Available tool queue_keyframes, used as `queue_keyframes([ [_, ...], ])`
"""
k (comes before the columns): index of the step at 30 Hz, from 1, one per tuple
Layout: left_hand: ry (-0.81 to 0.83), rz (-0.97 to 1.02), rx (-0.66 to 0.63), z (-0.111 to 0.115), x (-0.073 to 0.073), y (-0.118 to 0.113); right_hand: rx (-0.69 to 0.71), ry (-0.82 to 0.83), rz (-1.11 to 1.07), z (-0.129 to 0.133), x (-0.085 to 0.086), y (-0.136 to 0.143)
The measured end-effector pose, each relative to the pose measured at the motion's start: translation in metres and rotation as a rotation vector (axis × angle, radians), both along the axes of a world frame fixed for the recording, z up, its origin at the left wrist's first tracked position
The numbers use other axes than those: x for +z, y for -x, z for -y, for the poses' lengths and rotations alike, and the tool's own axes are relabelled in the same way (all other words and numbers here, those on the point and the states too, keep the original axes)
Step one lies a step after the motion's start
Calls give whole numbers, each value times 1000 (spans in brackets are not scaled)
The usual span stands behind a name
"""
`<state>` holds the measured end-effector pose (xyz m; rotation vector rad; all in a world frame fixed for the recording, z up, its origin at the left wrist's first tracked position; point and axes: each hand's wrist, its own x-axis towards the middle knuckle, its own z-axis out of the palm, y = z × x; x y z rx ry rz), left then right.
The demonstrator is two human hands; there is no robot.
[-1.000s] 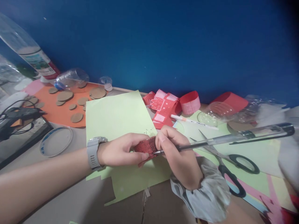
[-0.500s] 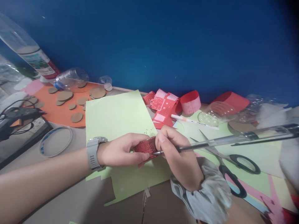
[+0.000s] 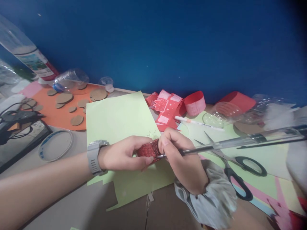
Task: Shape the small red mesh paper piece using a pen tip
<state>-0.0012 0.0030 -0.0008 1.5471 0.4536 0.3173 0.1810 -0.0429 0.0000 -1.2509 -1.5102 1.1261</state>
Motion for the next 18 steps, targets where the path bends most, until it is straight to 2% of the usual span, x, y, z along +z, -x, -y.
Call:
queue_keyframes([
  [18, 6, 3, -7, 0, -1, 0, 9, 19, -16, 0, 1, 0],
])
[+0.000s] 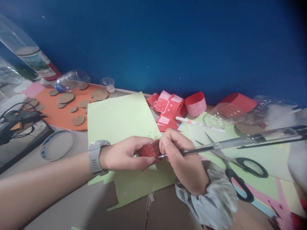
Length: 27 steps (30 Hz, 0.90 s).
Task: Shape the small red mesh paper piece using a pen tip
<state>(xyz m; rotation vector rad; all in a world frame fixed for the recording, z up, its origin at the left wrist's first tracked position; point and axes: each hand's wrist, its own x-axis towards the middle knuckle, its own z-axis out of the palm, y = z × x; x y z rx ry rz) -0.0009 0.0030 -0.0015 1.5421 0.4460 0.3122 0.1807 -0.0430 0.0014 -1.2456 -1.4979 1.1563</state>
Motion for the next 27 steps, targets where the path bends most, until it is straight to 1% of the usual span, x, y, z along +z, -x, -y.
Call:
queue_keyframes([
  [9, 12, -19, 4, 0, 2, -2, -7, -13, 23, 0, 0, 0],
  [18, 27, -14, -7, 0, -1, -1, -43, 62, -87, -2, 1, 2],
  [24, 19, -16, -4, 0, -1, -1, -32, -14, -24, 1, -1, 2],
  [27, 23, -25, 1, 1, 0, -1, -25, -8, -20, 1, -3, 1],
])
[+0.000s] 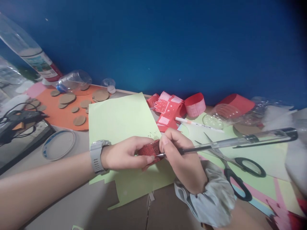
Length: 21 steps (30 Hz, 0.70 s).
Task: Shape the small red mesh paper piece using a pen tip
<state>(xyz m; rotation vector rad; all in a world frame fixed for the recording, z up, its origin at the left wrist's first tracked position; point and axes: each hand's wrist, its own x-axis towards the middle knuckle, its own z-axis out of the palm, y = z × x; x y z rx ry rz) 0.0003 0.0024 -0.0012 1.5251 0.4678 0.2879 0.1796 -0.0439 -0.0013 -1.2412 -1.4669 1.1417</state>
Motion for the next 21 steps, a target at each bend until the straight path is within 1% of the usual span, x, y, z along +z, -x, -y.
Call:
queue_keyframes([
  [13, -17, 7, 0, 0, -2, 1, -27, 7, -12, 0, 2, 2],
  [21, -13, 16, 10, 0, -1, 0, -27, 2, -10, 0, 1, 3],
])
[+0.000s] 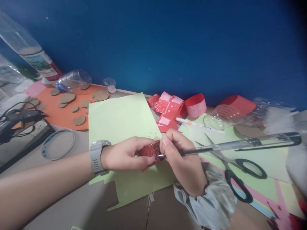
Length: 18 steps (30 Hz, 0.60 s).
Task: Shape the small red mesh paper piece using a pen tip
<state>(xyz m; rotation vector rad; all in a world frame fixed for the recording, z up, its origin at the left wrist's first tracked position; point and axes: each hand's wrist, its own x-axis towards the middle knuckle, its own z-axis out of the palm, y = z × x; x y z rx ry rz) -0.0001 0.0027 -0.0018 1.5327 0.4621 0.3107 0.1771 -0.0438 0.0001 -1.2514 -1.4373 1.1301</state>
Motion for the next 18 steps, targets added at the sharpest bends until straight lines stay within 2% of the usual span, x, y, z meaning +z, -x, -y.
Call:
queue_keyframes([
  [18, 24, -21, -2, 0, 0, -1, -7, 38, -15, -1, -1, 0],
])
